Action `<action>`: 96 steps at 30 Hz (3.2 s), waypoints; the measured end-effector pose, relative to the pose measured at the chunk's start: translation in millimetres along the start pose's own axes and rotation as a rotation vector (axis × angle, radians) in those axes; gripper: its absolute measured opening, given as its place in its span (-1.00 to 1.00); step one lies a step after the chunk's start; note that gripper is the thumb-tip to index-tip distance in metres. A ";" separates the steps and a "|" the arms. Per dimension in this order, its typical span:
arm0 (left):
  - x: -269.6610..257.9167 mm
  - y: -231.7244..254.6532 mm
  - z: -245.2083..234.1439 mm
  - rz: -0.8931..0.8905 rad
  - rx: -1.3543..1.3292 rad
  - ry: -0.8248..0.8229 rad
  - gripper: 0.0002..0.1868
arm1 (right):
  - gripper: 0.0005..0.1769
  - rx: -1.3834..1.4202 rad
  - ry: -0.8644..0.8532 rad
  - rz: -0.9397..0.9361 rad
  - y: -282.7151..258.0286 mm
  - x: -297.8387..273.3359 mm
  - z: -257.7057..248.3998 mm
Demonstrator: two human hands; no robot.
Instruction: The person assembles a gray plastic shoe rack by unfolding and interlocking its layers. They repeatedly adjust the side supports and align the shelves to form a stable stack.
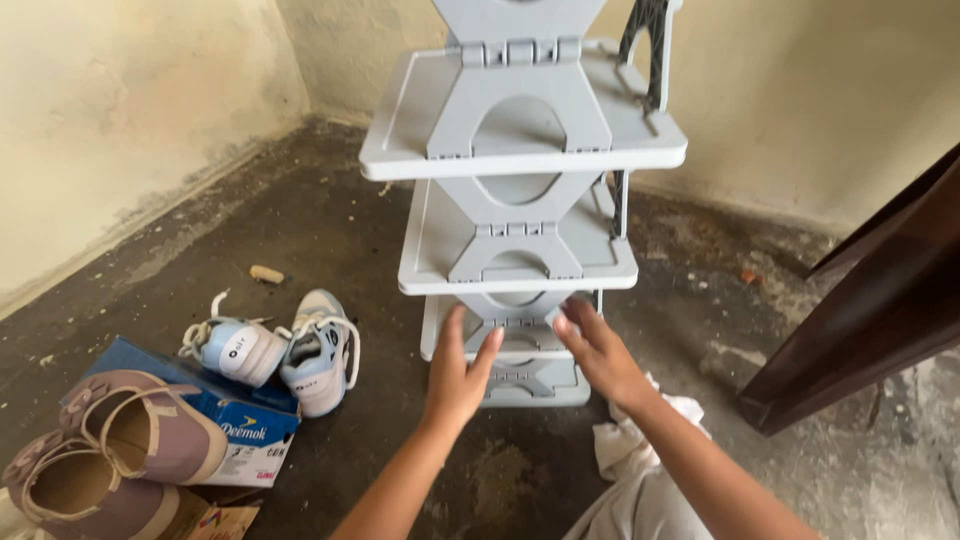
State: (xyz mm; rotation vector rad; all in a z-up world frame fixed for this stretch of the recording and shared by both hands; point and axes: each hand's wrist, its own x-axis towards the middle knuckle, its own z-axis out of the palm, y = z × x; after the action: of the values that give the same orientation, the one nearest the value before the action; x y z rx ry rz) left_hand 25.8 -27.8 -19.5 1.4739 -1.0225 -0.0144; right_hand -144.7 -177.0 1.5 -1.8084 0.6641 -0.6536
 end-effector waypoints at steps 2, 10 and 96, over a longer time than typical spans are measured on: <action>10.0 -9.9 5.8 -0.089 -0.068 -0.150 -0.37 | -0.16 0.043 -0.073 -0.181 4.0 11.4 3.1; 38.1 -46.4 5.4 -0.316 -0.316 -0.176 -0.48 | 0.08 0.253 -0.051 0.009 15.5 38.1 13.4; -34.5 -188.3 51.9 -0.499 -0.132 -0.245 -0.62 | -0.33 -0.398 0.073 0.016 181.0 42.0 65.1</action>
State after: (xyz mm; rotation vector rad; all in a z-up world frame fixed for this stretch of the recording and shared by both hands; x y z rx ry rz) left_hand 81.9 -82.2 -201.8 1.5965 -0.8028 -0.6210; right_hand -93.5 -217.8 -184.2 -2.1489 0.9058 -0.6097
